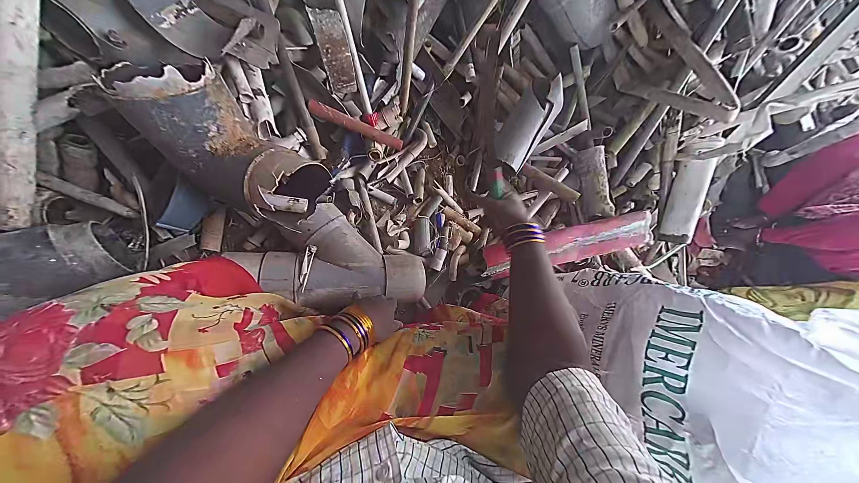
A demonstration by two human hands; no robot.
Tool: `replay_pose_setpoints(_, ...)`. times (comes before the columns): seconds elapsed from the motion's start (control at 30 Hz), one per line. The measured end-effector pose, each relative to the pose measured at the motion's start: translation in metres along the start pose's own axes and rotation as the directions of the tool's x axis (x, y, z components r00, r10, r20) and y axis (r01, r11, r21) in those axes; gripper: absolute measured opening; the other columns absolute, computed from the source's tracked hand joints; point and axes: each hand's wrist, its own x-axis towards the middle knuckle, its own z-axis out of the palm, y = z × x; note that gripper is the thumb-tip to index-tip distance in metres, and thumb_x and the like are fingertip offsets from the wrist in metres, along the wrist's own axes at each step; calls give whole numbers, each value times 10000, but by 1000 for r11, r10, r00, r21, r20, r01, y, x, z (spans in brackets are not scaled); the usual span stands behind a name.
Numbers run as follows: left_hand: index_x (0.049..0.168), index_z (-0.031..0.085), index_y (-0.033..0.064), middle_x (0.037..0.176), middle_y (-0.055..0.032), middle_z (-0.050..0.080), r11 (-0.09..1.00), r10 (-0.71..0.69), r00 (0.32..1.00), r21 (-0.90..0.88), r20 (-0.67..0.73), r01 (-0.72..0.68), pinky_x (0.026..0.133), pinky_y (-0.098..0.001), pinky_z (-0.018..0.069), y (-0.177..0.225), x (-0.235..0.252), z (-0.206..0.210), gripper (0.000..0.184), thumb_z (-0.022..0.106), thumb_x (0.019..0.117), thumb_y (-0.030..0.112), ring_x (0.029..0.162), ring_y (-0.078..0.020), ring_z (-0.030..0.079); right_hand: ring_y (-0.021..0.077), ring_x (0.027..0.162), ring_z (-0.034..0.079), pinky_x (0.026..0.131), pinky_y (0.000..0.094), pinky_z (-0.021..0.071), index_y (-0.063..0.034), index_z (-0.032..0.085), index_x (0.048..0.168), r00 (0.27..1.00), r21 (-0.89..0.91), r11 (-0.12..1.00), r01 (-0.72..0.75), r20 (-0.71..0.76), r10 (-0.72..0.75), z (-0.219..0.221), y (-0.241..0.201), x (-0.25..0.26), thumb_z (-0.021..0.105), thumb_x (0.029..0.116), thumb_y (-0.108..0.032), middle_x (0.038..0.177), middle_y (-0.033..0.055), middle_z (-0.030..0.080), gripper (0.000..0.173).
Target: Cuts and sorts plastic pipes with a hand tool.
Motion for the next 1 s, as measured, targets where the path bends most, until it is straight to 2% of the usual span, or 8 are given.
replay_pose_setpoints(0.17,1509,433,2,1482,-278,498,1000,-4,1000,-6,23,4,1129,-625,371,1,4,0,596,480,1084,417,1391,-428,485,442,1174,629,990,658,464,57,666,1200,977,-415,908,-56,163,135,97,24,20,711,945,-355,1226,293,656,487)
replay_pose_setpoints(0.27,1493,447,-7,1469,-278,511,1000,-4,999,-12,44,5,1117,-626,385,0,5,-1,577,484,1084,398,1389,-431,489,402,1225,626,989,618,492,27,650,1241,967,-478,877,-45,199,158,131,24,8,591,1016,-428,1282,257,648,510)
replay_pose_setpoints(0.47,1505,431,-8,1495,-274,486,1000,7,998,-17,57,-6,1135,-608,371,2,6,-7,614,483,1081,432,1411,-421,467,407,1201,637,979,616,501,40,656,1205,959,-442,891,-103,193,207,139,25,16,726,918,-376,1255,261,658,510)
replay_pose_setpoints(0.57,1502,435,-18,1483,-281,498,999,6,1000,-40,10,-5,1128,-621,367,1,2,-15,603,473,1087,418,1395,-429,482,326,951,673,853,533,531,37,666,1153,959,-147,974,-171,204,199,110,26,25,684,972,-375,1057,218,690,451)
replay_pose_setpoints(0.67,1512,450,17,1477,-249,523,978,26,979,-198,-204,-67,1146,-589,372,-4,-3,-25,557,469,1095,387,1380,-397,510,74,475,415,445,246,383,-71,550,1085,954,295,931,-216,267,137,73,18,15,671,964,-186,660,-6,469,206)
replay_pose_setpoints(0.73,1502,445,-17,1480,-250,517,901,33,886,-371,-462,-227,1166,-511,381,-6,-7,-32,555,512,1087,345,1365,-366,526,40,421,395,410,204,357,-88,536,992,942,476,866,-153,336,-18,49,7,-3,676,931,-60,581,-39,458,155)
replay_pose_setpoints(0.83,1488,418,-67,1387,-273,576,679,-11,569,-424,-822,-599,1047,-439,510,-2,-17,-33,695,726,970,280,1196,-336,641,28,421,416,413,194,379,-75,560,986,891,527,849,28,372,-260,30,-11,-48,712,835,44,568,-40,501,245)
replay_pose_setpoints(1.0,1275,653,-49,1232,-218,664,632,70,21,28,-997,-774,940,-389,557,6,-56,-22,594,861,790,224,1085,-253,670,11,475,479,467,185,427,-56,574,1030,833,471,832,293,302,-464,28,-41,-135,723,722,48,647,-47,562,358)
